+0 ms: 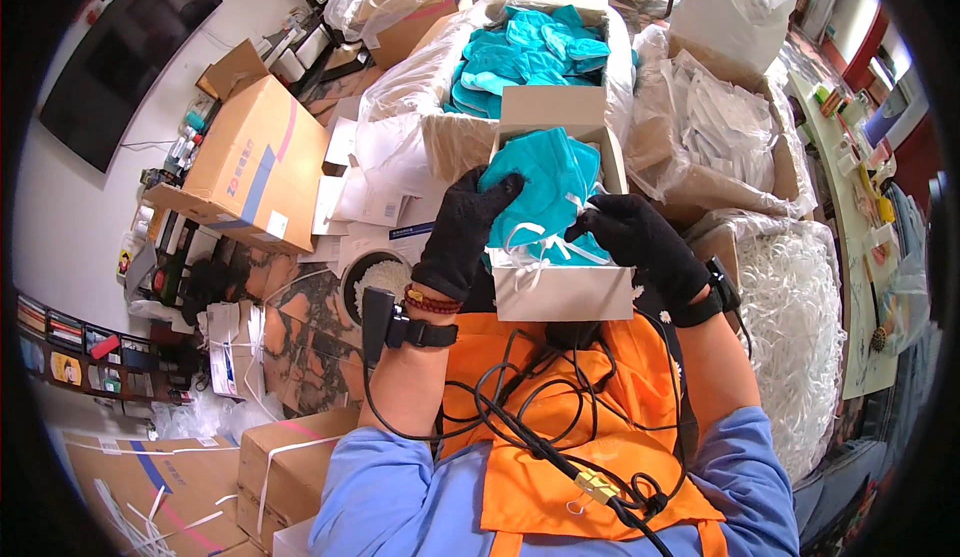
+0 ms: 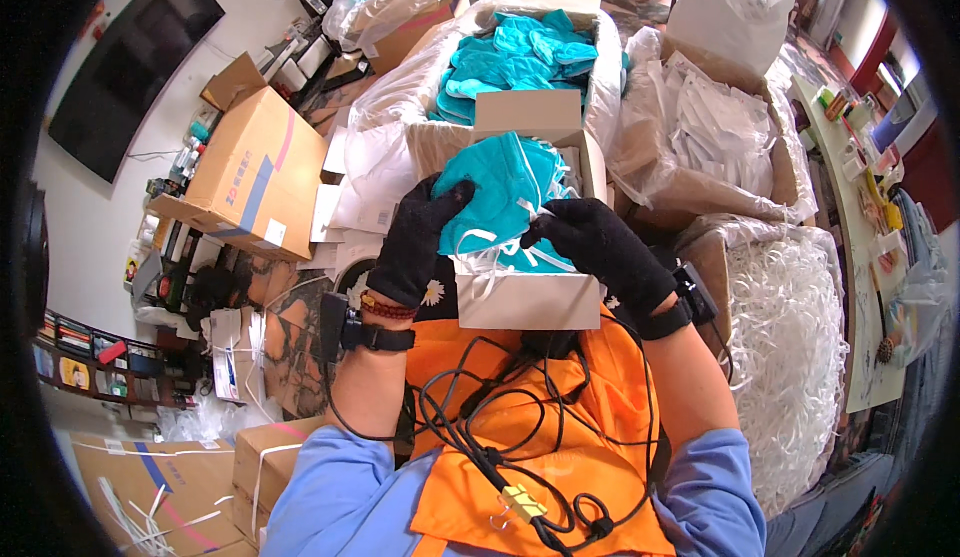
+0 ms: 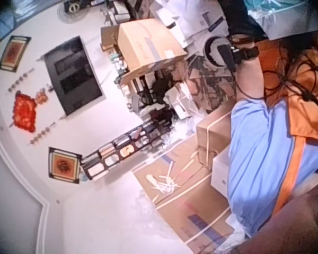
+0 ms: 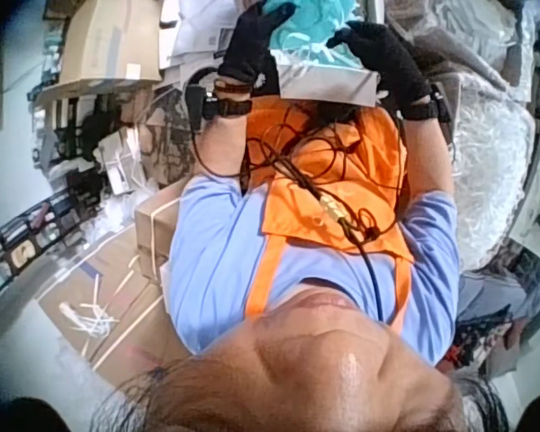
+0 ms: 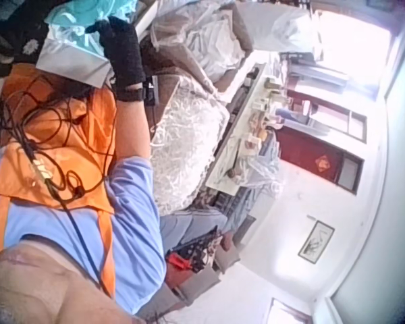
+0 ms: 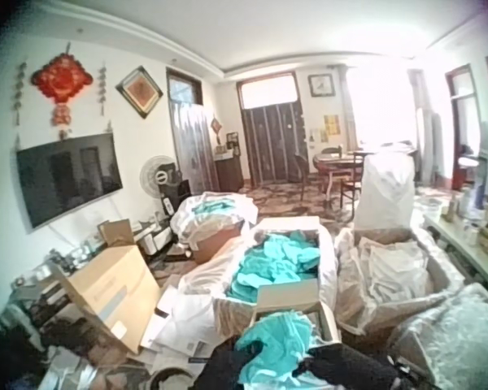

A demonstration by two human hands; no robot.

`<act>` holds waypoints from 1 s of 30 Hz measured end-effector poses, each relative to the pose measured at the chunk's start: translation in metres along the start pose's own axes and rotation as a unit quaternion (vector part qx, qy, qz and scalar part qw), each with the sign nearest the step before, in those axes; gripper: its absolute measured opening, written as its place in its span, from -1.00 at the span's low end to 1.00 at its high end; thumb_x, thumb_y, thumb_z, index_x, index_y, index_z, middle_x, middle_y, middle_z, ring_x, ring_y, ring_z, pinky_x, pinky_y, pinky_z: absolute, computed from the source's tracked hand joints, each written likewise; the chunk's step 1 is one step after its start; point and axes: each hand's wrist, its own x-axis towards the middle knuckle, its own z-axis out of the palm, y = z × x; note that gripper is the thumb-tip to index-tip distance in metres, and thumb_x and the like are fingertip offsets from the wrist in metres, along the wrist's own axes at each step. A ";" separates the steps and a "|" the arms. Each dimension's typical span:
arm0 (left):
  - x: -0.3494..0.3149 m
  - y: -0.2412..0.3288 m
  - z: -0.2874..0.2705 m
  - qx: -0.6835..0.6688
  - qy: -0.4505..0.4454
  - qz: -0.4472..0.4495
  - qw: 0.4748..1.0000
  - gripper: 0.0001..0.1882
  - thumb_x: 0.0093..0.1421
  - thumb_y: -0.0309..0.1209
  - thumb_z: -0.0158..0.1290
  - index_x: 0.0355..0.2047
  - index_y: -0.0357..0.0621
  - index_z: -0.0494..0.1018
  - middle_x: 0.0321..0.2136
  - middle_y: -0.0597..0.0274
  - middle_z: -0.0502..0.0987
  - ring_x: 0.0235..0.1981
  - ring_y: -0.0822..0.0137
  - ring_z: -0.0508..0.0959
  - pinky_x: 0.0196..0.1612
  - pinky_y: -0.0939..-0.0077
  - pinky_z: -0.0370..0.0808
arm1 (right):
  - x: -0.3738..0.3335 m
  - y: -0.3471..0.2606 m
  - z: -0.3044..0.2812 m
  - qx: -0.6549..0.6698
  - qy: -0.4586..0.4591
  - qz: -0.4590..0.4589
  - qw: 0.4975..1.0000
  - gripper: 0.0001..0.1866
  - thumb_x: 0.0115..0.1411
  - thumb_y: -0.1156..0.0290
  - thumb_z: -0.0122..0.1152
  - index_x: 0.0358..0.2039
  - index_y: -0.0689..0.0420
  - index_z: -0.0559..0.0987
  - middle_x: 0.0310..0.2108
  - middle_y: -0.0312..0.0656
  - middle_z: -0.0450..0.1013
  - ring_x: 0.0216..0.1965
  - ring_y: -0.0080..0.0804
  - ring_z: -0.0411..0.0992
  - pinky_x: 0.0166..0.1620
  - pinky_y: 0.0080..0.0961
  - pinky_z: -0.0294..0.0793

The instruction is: Packing individual face masks into a small cardboard box.

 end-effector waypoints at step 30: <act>-0.003 -0.018 0.036 0.129 0.059 0.100 0.985 -0.77 0.10 -0.35 0.21 -0.30 -0.23 0.54 -0.41 0.27 0.59 -0.40 0.45 0.53 -0.29 0.52 0.45 | 0.025 0.021 0.025 -0.327 0.425 -0.194 0.822 -0.89 0.07 0.42 0.19 -0.36 0.07 0.50 -0.45 -0.06 0.49 -0.43 -0.03 0.50 -0.41 -0.26 0.48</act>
